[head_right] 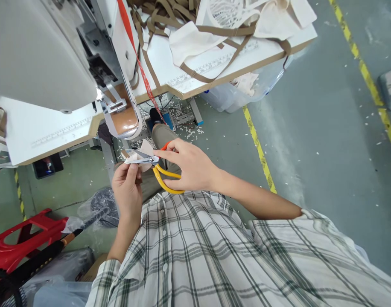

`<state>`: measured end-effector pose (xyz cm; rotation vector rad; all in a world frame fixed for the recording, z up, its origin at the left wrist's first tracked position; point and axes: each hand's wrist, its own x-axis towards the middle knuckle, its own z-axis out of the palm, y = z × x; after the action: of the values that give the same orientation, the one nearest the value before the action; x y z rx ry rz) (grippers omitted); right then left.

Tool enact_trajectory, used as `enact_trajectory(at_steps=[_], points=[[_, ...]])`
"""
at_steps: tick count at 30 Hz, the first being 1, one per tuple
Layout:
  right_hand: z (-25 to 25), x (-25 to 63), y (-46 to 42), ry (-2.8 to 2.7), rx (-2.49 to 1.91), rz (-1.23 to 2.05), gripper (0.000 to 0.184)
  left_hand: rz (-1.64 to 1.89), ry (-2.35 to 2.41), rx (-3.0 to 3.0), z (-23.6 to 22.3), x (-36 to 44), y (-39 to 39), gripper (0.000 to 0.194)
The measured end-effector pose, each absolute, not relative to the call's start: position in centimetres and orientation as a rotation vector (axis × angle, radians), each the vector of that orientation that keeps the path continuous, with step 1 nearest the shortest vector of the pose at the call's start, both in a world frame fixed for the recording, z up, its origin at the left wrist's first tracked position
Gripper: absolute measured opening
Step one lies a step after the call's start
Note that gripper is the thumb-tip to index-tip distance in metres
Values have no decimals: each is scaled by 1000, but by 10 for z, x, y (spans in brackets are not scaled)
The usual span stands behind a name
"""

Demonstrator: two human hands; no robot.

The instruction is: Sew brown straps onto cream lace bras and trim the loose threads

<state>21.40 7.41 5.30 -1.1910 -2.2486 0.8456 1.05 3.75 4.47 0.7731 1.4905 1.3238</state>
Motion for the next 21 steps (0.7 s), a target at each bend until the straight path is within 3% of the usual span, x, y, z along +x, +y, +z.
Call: enact_trajectory(at_steps=[4,10,21], points=[[52,214,75,-2235,-1205,855,69,1347,1486,796,44,10,38,15],[42,205,79,-2104,-1270,876,55,1437,1500,929,33,12,37,11],[34,198,78,-2004,-1285,961,56,1484,1572,1103,25,10,35,9]])
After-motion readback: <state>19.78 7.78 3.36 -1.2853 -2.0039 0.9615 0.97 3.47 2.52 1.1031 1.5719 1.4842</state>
